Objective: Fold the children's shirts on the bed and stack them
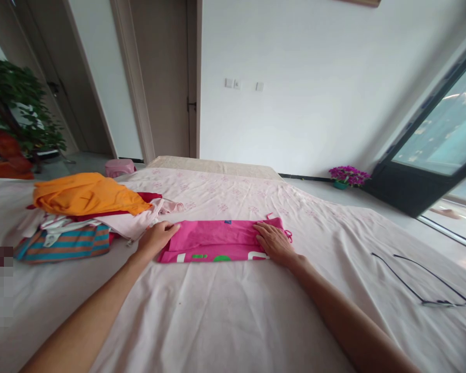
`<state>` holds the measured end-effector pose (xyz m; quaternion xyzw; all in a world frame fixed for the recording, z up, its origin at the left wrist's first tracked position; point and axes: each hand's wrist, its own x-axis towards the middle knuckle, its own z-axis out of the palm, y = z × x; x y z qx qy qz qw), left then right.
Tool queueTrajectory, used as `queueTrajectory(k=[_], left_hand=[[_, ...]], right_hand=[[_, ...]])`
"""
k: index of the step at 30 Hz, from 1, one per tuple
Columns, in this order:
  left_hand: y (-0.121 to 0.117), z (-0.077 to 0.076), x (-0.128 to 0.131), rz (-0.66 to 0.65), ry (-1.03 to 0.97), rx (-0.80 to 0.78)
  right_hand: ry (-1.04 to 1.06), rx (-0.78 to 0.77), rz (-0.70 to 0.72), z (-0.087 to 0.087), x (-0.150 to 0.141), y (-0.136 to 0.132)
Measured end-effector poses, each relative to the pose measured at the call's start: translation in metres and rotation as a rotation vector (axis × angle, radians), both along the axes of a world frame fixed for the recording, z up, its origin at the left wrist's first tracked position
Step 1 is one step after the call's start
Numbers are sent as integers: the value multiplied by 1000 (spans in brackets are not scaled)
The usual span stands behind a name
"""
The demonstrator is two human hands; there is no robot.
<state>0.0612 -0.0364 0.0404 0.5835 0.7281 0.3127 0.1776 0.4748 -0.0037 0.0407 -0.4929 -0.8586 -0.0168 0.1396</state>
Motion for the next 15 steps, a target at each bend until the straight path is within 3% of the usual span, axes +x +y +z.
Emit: queueTrajectory(k=[6, 9, 15], left_hand=[[9, -7, 5, -21, -260, 252], [7, -7, 6, -49, -375, 250], [8, -11, 4, -120, -239, 215]], right_hand=[[-14, 45, -26, -7, -1, -2], [-7, 53, -32, -6, 0, -2], [6, 59, -31, -6, 0, -2]])
